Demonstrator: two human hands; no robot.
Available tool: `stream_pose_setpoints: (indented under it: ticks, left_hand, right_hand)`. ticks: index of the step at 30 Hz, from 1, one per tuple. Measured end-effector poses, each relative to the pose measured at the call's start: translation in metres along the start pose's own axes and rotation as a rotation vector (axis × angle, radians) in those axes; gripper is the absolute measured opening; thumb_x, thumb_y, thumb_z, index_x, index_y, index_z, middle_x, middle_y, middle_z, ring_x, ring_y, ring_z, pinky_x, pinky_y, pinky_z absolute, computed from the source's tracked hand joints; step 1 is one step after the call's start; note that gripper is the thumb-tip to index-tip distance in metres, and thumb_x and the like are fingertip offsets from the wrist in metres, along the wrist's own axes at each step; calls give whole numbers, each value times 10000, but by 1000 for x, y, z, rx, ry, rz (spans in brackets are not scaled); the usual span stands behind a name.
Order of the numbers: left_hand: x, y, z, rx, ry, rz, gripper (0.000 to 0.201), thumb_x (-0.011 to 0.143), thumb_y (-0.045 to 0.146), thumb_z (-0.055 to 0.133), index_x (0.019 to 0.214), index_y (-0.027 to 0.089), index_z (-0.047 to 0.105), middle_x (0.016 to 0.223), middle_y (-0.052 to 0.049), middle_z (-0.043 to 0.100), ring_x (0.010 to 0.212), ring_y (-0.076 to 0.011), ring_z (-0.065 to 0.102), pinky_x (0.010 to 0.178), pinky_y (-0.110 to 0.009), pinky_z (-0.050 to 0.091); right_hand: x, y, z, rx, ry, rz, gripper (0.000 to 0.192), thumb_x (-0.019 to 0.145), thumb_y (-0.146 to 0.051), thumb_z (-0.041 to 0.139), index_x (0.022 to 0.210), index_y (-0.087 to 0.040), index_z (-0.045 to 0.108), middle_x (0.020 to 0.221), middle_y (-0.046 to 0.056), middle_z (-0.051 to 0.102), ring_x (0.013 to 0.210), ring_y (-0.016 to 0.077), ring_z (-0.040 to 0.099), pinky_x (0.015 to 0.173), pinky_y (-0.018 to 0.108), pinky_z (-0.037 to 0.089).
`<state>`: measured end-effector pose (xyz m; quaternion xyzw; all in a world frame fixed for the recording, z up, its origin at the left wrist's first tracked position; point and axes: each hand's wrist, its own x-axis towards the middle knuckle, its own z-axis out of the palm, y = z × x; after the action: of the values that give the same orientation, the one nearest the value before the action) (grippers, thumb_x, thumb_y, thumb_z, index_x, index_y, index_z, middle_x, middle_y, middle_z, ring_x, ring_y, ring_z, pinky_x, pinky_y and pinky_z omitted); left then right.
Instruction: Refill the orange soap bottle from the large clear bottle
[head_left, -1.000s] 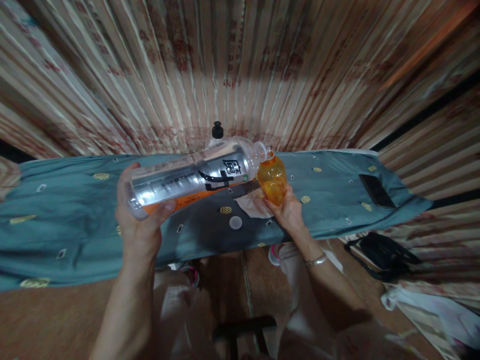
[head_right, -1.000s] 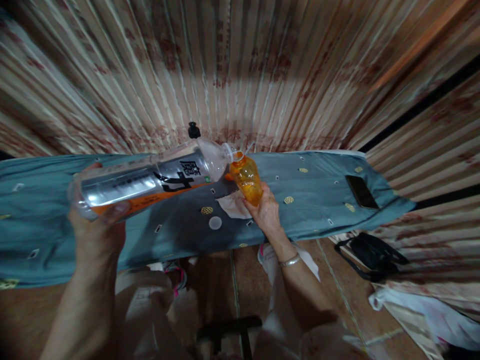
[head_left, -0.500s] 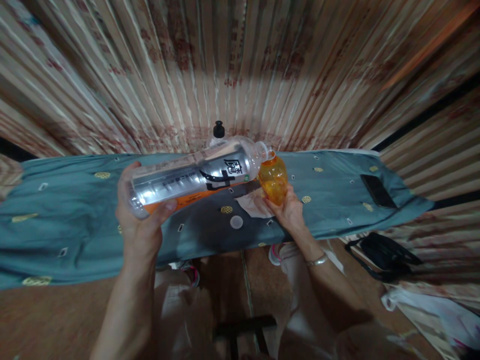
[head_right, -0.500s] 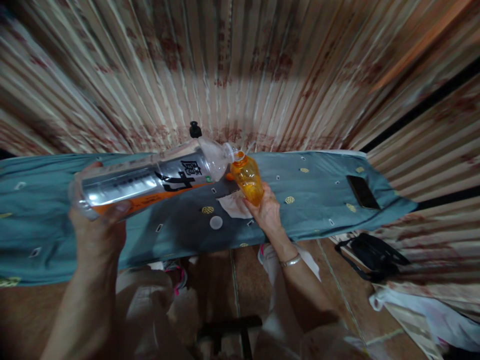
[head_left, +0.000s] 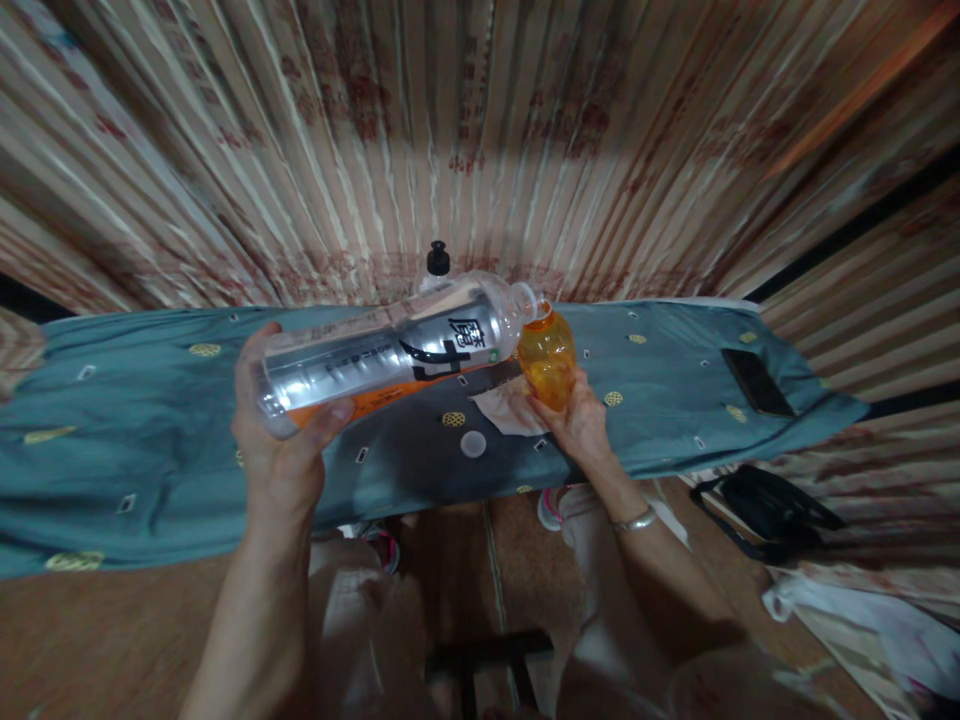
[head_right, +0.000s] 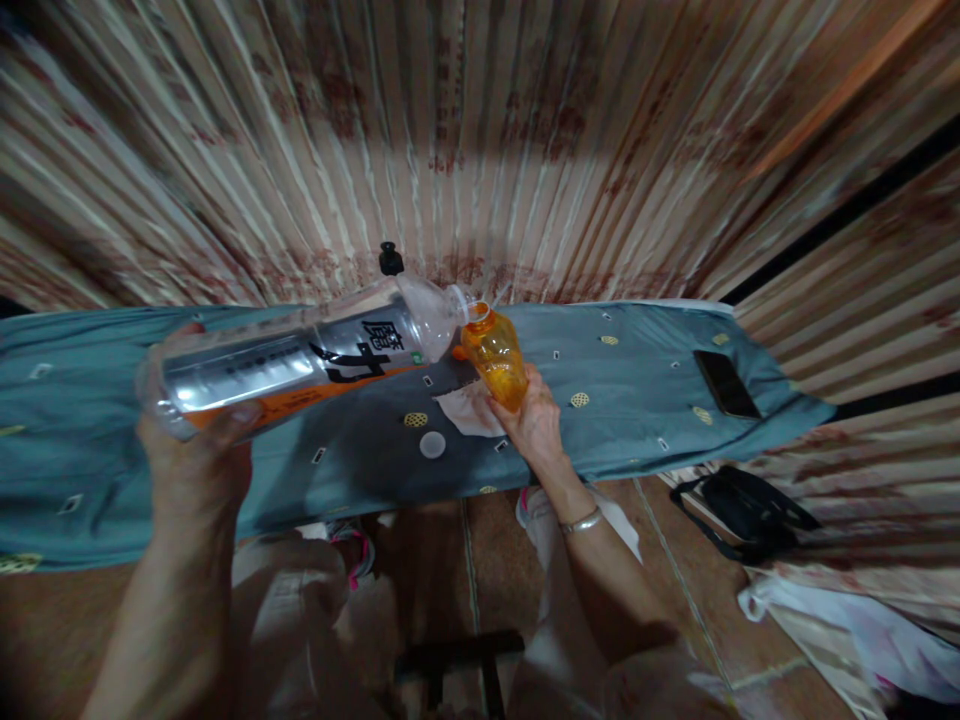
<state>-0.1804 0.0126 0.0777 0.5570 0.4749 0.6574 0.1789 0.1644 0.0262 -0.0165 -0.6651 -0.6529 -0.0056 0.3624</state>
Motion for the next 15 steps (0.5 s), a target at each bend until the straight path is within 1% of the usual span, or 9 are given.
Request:
stream_pose_setpoints:
  ticks: [3,9,15]
  left_hand:
    - [0,1,1,-104,17,-63,888,534,560,890,1332,281,619,1192,-65,650,1123,-307,633,1061,-507,470]
    - [0,4,2,-78,9,-61,890,539,581,877,1333,289,601,1188,-61,639,1139,-319,629,1069,-523,464]
    - [0,2,0,-79,8,-52,882,549,554,882,1338,275,607,1185,-64,641,1123,-307,632,1071,-507,463]
  right_hand:
    - [0,1,0,-5,-5,-10,749,855,-640,623,1366,-116,469,1144,221,719,1018,342,707,834,476,583]
    - [0,1,0,-7,-6,5,750,860,-666,614,1360,-125,475,1125,203,725,1007,334,711,825,459,587]
    - [0,1,1,-7,1,0,770,862,-687,592,1356,-109,469,1133,218,721,1011,339,716,832,467,590]
